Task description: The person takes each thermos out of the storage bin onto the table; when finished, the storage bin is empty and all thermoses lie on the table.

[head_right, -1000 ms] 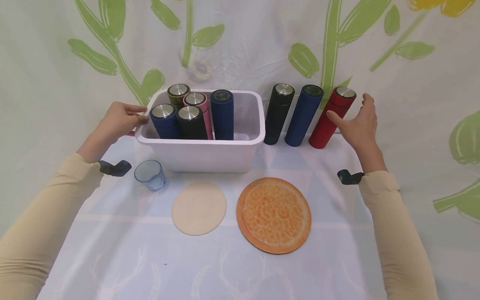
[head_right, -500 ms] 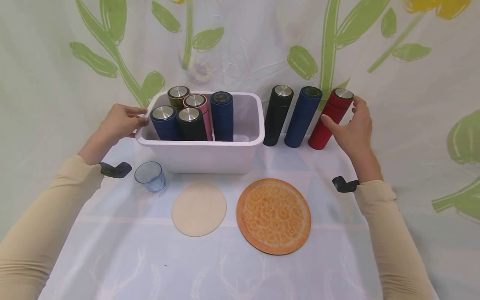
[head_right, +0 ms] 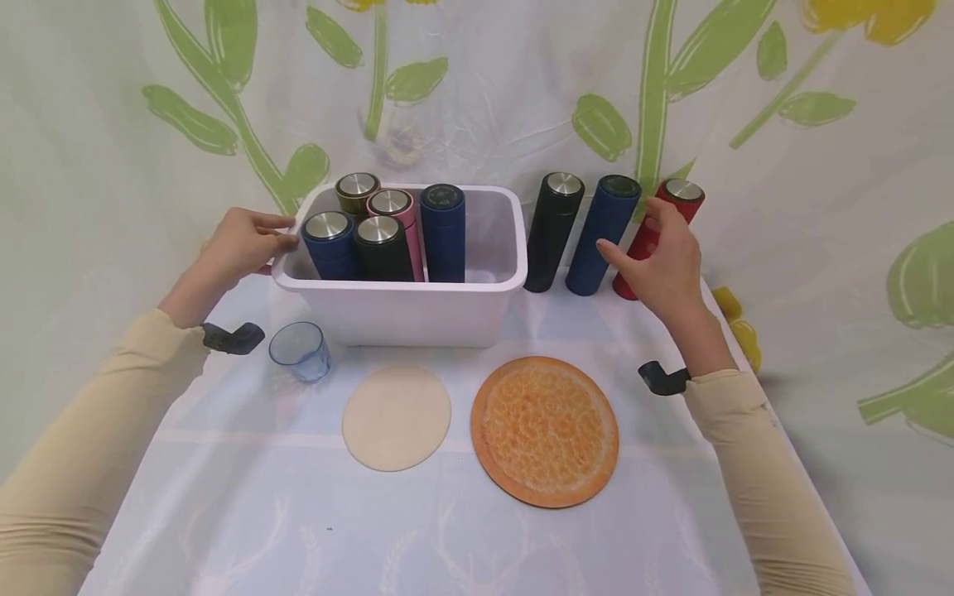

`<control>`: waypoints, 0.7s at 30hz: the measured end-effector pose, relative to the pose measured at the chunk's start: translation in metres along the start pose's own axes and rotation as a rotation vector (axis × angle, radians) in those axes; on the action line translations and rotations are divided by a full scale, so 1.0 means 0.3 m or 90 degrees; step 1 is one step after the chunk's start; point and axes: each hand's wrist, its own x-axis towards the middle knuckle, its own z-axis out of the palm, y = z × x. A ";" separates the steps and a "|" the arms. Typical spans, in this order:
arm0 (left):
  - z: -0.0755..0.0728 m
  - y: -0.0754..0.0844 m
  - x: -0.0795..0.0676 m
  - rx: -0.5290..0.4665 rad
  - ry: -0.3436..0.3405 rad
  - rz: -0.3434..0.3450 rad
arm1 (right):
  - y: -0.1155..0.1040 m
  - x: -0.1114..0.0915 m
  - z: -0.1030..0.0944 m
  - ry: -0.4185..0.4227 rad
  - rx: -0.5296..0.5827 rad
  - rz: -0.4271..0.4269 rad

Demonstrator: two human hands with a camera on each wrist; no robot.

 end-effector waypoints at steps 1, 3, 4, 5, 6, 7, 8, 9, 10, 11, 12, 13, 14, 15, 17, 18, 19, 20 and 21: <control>0.001 -0.001 0.001 0.000 0.001 0.001 | -0.008 -0.003 0.004 -0.004 -0.003 -0.007; 0.002 -0.004 0.003 0.000 0.004 0.002 | -0.021 -0.007 0.011 -0.009 -0.005 -0.022; 0.003 -0.005 0.003 0.000 0.004 0.003 | -0.026 -0.009 0.013 -0.010 -0.008 -0.028; 0.003 -0.005 0.003 0.002 0.004 0.004 | -0.030 -0.011 0.015 -0.011 -0.008 -0.032; 0.003 -0.007 0.004 0.002 0.004 0.004 | -0.035 -0.013 0.017 -0.014 -0.009 -0.034; 0.003 -0.007 0.004 0.003 0.005 0.004 | -0.036 -0.014 0.018 -0.015 -0.010 -0.035; 0.004 -0.008 0.005 0.004 0.005 0.003 | -0.038 -0.015 0.020 -0.016 -0.011 -0.037; 0.004 -0.008 0.005 0.005 0.005 0.003 | -0.039 -0.015 0.021 -0.017 -0.013 -0.037; 0.004 -0.008 0.005 0.006 0.006 0.003 | -0.040 -0.016 0.023 -0.017 -0.013 -0.038; 0.004 -0.008 0.005 0.006 0.007 0.003 | -0.041 -0.016 0.024 -0.018 -0.013 -0.038; 0.004 -0.009 0.006 0.005 0.007 0.002 | -0.041 -0.016 0.025 -0.018 -0.012 -0.040; 0.004 -0.009 0.007 0.005 0.008 0.001 | -0.041 -0.017 0.026 -0.017 -0.010 -0.043; 0.004 -0.009 0.007 0.005 0.008 0.001 | -0.042 -0.017 0.027 -0.017 -0.008 -0.045; 0.004 -0.009 0.007 0.006 0.008 0.001 | -0.042 -0.018 0.029 -0.018 -0.006 -0.046; 0.003 -0.009 0.007 0.005 0.008 0.002 | -0.043 -0.018 0.032 -0.019 -0.002 -0.053; 0.003 -0.008 0.007 0.005 0.008 0.003 | -0.045 -0.018 0.034 -0.019 0.001 -0.059; 0.003 -0.009 0.007 0.005 0.008 0.003 | -0.046 -0.017 0.036 -0.018 0.003 -0.064; 0.003 -0.009 0.006 0.005 0.007 0.003 | -0.047 -0.016 0.038 -0.017 0.004 -0.071; 0.004 -0.008 0.005 0.003 0.006 0.003 | -0.047 -0.014 0.040 -0.015 0.005 -0.077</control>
